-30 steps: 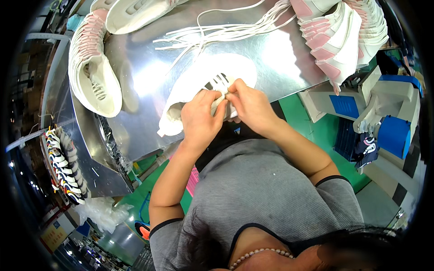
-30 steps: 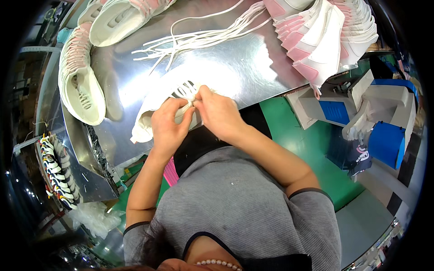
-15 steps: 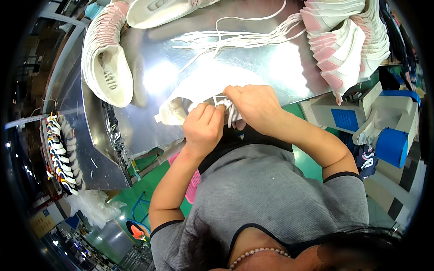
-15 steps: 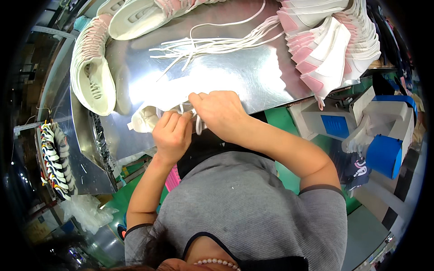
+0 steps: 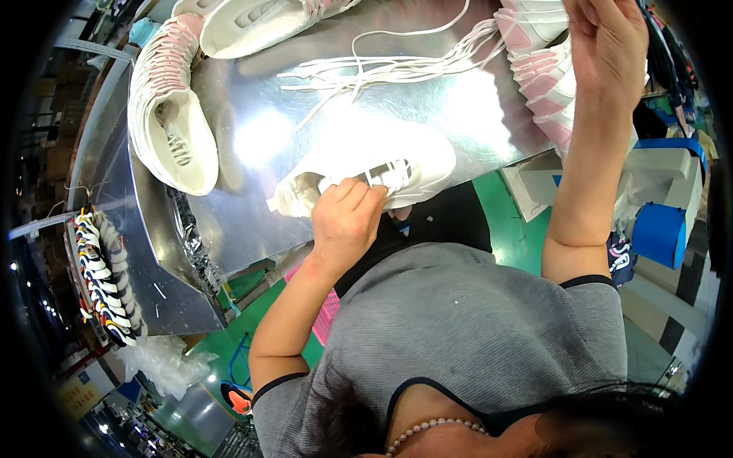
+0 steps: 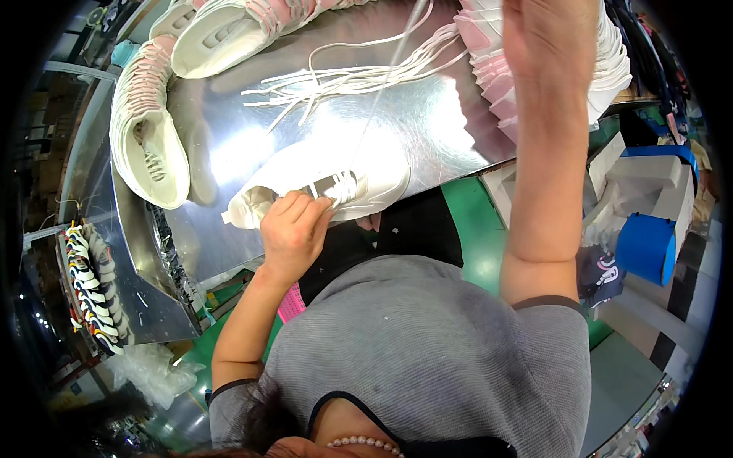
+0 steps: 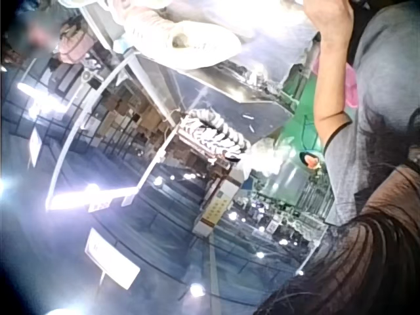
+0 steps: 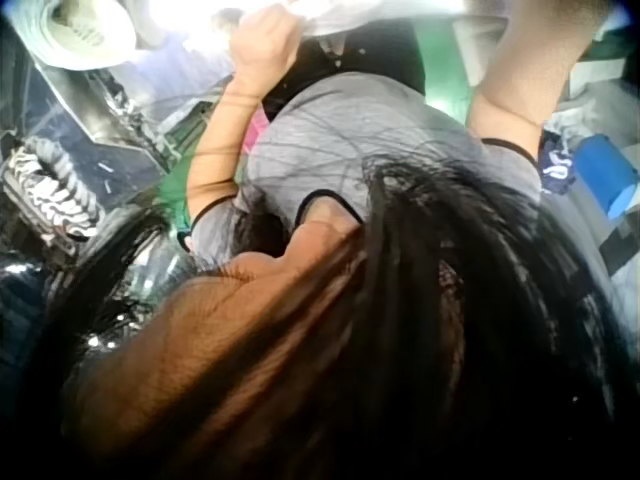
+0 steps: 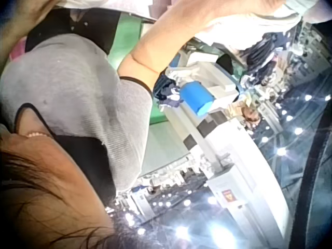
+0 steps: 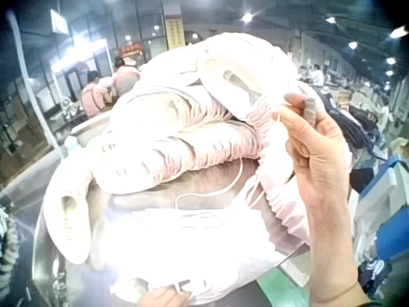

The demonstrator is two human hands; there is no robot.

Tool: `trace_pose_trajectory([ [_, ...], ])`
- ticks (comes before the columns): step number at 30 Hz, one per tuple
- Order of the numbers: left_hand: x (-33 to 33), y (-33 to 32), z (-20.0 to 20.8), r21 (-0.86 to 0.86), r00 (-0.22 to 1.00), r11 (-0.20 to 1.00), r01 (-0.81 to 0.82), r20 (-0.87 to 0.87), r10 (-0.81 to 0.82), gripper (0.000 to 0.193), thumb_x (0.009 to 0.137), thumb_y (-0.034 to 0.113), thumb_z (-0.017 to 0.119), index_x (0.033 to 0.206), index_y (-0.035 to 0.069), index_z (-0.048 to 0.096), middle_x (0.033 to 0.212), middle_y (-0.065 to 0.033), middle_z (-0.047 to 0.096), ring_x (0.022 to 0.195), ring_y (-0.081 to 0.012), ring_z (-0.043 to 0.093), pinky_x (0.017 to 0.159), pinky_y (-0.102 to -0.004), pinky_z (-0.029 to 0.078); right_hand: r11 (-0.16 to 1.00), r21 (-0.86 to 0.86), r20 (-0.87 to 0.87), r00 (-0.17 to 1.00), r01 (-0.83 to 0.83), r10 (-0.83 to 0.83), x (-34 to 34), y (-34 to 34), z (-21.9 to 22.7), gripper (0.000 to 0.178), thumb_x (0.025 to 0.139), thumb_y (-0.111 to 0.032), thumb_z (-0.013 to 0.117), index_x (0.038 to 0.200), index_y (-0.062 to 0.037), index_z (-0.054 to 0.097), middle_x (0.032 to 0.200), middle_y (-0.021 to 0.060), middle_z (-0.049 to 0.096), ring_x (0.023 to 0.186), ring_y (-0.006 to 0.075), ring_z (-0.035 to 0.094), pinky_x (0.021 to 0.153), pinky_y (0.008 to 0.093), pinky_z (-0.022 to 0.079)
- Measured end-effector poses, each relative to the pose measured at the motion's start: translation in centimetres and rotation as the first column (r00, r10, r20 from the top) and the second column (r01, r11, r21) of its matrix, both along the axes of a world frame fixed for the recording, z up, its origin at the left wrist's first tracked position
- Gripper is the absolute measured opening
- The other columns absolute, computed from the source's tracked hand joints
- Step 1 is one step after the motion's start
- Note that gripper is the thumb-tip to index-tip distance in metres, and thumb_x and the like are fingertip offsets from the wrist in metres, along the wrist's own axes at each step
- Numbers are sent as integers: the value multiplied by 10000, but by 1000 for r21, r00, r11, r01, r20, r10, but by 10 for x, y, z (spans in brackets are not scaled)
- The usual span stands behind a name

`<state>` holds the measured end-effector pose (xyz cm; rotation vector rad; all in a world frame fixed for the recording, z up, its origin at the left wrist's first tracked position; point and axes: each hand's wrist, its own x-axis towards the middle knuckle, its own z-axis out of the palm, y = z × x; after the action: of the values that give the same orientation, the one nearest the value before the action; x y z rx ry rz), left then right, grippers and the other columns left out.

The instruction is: The person threads white shoelaces through the eyelets of a white sneaker using a small metal hook tool, handling the shoe and laces at a metal workbench.

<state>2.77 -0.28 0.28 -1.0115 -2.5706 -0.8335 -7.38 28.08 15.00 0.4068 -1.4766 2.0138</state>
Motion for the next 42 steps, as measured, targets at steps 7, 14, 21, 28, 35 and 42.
trace_pose_trajectory([
  [7,-2,-3,3,37,999,999,-36,2,36,429,804,87,764,1201,22,614,770,-54,637,698,-242,608,619,-370,454,858,45,688,638,-512,345,60,-69,-135,187,890,-74,735,1060,2,720,967,30,721,910,91,662,821,263,533],
  [14,6,-4,13,17,747,863,-505,509,427,534,987,304,631,1365,-46,492,770,-121,703,627,-358,622,635,-412,507,806,-166,694,513,-568,505,49,-99,-143,176,899,-95,712,1053,-10,705,931,10,701,746,27,573,642,189,447],
  [21,-1,-7,7,-17,768,864,-503,449,456,497,1050,388,479,1347,-1,566,934,-204,689,900,-361,613,889,-450,432,793,39,505,697,-608,509,66,-102,-125,182,914,-86,683,1083,-18,689,937,-4,699,784,49,602,689,213,481],
  [28,-1,-2,1,-17,793,830,-557,286,538,427,1001,337,582,1289,25,624,942,-205,689,905,-358,605,916,-436,423,813,144,705,636,-564,315,53,-109,-162,136,888,-89,692,1012,-34,706,865,5,698,800,63,618,714,242,507],
  [35,-8,-2,3,-45,706,789,-612,419,571,454,924,358,686,1249,42,651,945,-186,695,918,-351,613,917,-429,424,469,-27,703,316,-883,637,74,-83,-114,115,897,-45,709,1011,-42,694,868,-14,675,799,59,609,727,231,500],
  [42,-9,-5,-9,152,809,821,-550,342,479,465,872,349,745,1222,53,668,938,-172,700,901,-332,605,924,-429,418,840,284,621,756,-463,207,58,-112,-165,150,896,-60,696,1042,-27,706,888,38,730,779,63,627,695,237,497],
])
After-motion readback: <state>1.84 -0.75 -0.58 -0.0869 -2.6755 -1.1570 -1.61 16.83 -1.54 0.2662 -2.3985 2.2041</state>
